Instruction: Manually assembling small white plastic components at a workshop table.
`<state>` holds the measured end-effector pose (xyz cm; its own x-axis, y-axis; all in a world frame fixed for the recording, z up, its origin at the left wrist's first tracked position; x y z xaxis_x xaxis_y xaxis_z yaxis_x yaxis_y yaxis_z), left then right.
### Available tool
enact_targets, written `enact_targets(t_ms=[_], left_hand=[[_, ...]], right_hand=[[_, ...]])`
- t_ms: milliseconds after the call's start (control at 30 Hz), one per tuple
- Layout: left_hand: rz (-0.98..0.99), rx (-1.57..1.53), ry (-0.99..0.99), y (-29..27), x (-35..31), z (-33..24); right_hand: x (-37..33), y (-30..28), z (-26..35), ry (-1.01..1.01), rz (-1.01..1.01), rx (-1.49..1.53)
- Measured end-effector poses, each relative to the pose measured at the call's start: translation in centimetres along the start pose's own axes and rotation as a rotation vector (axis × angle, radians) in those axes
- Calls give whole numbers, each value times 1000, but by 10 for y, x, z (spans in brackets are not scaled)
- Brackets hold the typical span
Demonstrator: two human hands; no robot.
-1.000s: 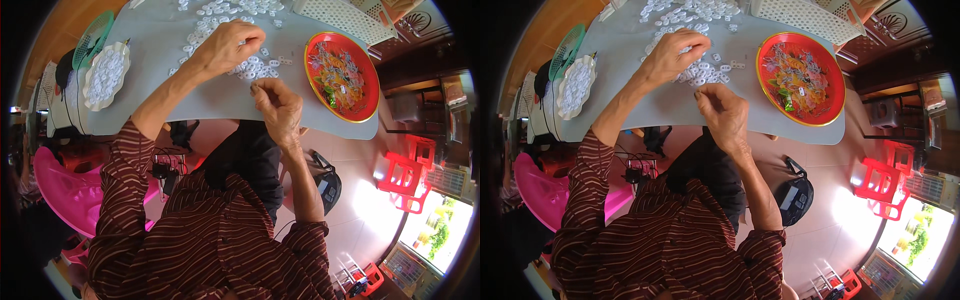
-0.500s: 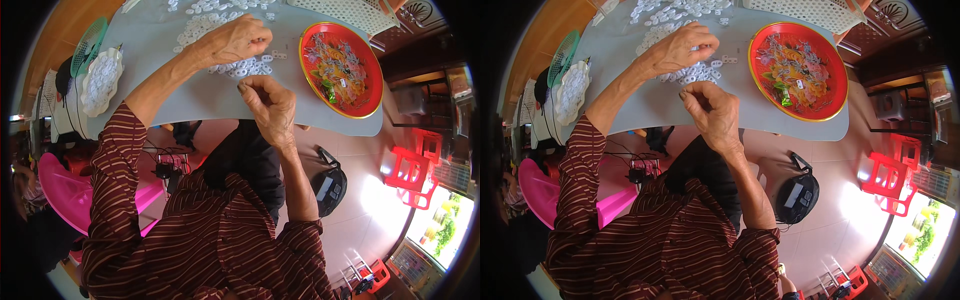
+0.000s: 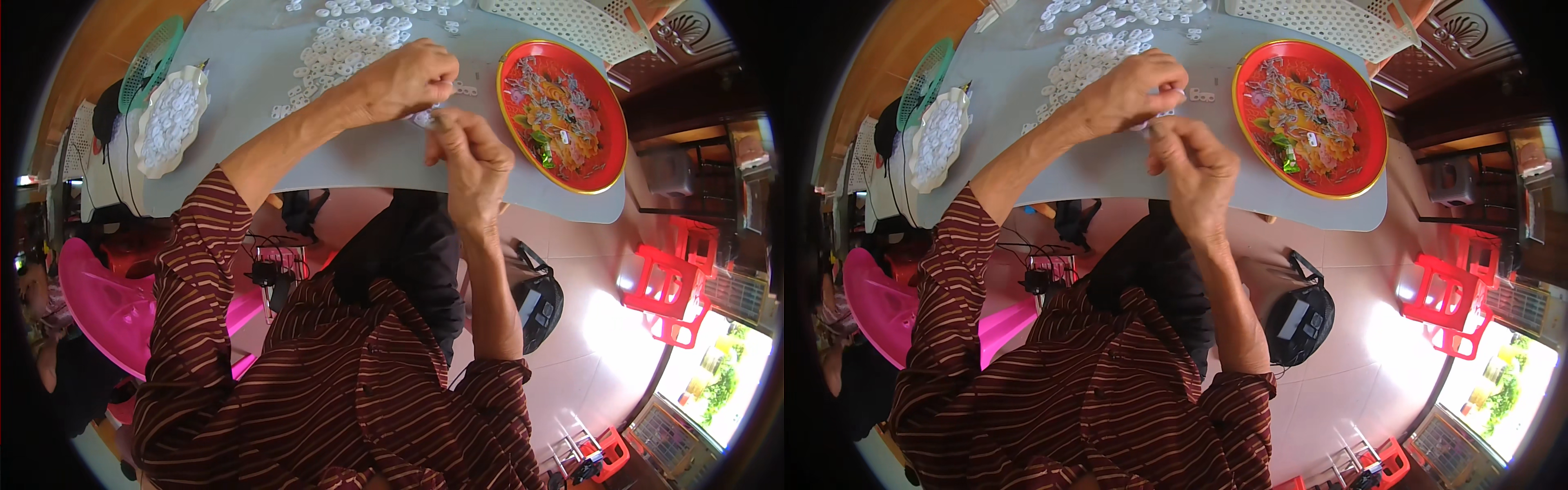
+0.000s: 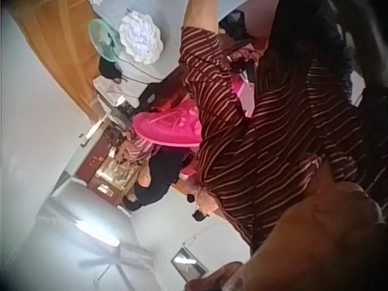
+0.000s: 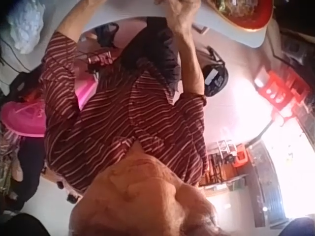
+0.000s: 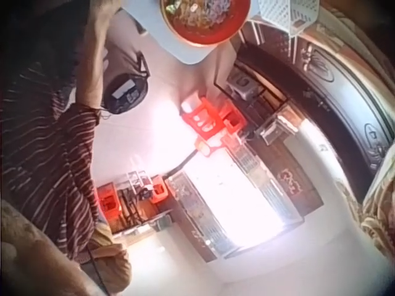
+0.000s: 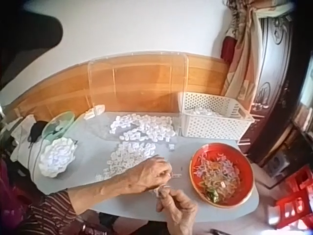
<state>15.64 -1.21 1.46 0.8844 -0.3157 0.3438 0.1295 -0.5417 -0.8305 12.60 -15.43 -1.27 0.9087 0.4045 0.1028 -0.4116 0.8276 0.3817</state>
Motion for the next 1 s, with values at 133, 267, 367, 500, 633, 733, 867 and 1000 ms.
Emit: enact_targets(t_ms=[133, 267, 367, 500, 633, 733, 867, 1000], left_hand=[[25, -490, -459, -30, -20, -9], [-76, -833, -474, -29, -45, -3], [-95, -892, -554, -30, -54, -9], [-131, -856, -515, -30, -50, -12], [-103, -833, -493, -25, -50, -10], [-92, -810, -473, -22, -49, -12], [-76, -768, -444, -23, -46, -14], [-19, -661, -425, -29, -41, -19]], right_hand=[[5, -7, 2, 40, -67, 40], [8, -2, -3, -17, 1, -51], [7, 4, -2, -37, 25, -128], [4, 7, 2, -32, 27, -148], [3, 7, 0, -49, 30, -166], [3, 6, 1, -52, 34, -164], [3, 6, 1, -51, 18, -177], [2, 6, 3, -48, -4, -179]])
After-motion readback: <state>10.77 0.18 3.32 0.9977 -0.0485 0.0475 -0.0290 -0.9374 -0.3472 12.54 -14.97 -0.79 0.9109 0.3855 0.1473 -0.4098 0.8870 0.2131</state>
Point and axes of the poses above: each hand's wrist, its own x-axis towards the middle knuckle, its own y-axis out of the palm, z = x × y, the point moved 4 cm from there along x, towards the middle knuckle, and after that the axes turned 2 degrees about x, right-handed, at the moved point
